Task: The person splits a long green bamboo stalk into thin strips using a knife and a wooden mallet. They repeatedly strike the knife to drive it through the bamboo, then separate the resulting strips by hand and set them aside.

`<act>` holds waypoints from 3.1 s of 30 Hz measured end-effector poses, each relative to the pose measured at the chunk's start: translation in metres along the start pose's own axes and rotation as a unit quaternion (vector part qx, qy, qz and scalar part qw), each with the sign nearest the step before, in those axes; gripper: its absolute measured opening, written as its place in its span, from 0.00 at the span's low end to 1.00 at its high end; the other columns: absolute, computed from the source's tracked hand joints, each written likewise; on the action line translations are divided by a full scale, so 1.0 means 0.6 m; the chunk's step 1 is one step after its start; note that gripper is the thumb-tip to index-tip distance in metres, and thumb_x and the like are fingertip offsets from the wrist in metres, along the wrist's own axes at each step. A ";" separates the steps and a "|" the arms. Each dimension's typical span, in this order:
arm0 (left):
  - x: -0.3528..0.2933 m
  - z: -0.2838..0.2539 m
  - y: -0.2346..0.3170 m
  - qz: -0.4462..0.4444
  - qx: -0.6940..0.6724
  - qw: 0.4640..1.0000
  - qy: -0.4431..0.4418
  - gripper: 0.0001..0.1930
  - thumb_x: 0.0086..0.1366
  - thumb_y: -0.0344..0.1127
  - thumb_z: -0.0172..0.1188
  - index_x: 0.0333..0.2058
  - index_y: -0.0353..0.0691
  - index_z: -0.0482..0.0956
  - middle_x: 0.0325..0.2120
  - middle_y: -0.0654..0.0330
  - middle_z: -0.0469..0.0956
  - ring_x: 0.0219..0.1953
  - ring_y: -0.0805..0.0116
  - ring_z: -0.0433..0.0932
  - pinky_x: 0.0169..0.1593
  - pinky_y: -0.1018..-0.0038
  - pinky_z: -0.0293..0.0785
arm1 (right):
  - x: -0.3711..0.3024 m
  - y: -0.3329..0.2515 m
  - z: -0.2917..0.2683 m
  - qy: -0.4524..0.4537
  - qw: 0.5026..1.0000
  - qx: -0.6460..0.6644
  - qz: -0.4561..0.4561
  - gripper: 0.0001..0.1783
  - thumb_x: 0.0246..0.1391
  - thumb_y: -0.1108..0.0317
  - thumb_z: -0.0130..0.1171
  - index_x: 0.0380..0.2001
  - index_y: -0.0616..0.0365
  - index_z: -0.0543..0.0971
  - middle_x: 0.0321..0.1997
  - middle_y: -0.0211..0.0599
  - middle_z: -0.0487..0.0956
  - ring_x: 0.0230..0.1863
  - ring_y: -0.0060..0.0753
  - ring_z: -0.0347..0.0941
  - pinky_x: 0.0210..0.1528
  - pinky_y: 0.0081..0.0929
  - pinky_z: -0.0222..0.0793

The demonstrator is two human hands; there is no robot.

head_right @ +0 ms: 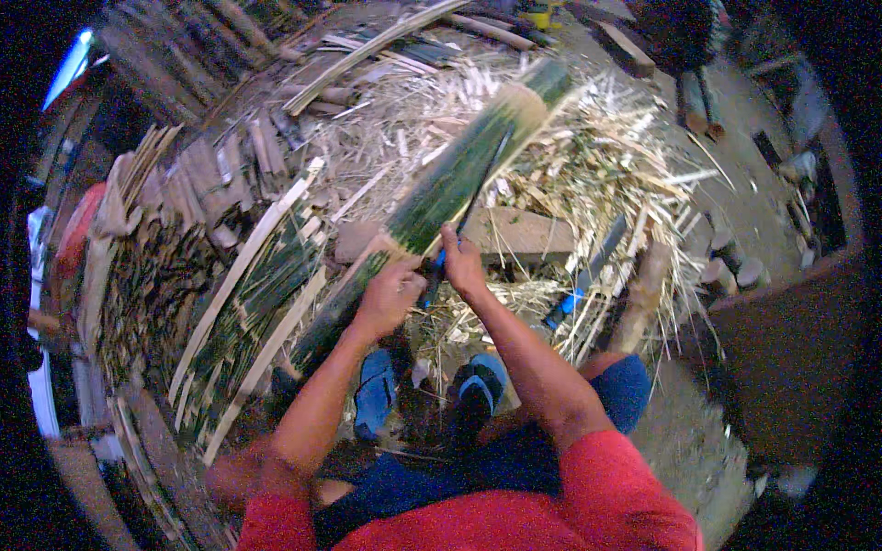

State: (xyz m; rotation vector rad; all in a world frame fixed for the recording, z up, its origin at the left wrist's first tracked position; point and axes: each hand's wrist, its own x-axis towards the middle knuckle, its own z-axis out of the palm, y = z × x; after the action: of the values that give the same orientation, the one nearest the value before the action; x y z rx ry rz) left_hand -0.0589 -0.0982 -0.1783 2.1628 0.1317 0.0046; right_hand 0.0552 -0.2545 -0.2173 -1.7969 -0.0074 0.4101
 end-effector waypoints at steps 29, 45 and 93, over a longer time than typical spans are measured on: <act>-0.059 0.017 0.111 0.055 0.137 0.989 -0.019 0.22 0.67 0.49 0.58 0.56 0.47 0.75 0.41 0.45 0.82 0.45 0.40 0.80 0.47 0.52 0.75 | -0.040 0.327 -0.412 0.493 0.832 0.076 0.244 0.50 0.46 0.38 0.68 0.56 0.77 0.71 0.54 0.61 0.77 0.52 0.55 0.77 0.54 0.45 0.72; -0.135 -0.321 0.087 0.040 0.269 0.960 0.070 0.22 0.65 0.47 0.60 0.54 0.45 0.80 0.38 0.40 0.82 0.43 0.39 0.80 0.50 0.51 0.75 | -0.157 -0.096 -0.209 0.047 0.989 0.102 -0.095 0.28 0.53 0.59 0.69 0.51 0.65 0.73 0.39 0.41 0.80 0.35 0.33 0.77 0.39 0.35 0.76; -0.286 -0.536 -0.280 0.076 -0.614 0.585 0.524 0.19 0.63 0.45 0.63 0.19 0.47 0.65 0.12 0.68 0.65 0.15 0.70 0.66 0.24 0.67 0.67 | -0.236 -0.088 0.364 -0.018 0.982 -0.093 -0.163 0.39 0.56 0.48 0.65 0.58 0.69 0.67 0.55 0.53 0.73 0.52 0.50 0.70 0.52 0.46 0.70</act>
State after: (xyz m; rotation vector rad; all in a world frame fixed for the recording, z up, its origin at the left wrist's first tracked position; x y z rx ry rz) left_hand -0.2624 0.2443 -0.1285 0.4989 0.4494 1.1471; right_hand -0.1275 -0.0663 -0.1745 -1.9286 -0.3719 0.2096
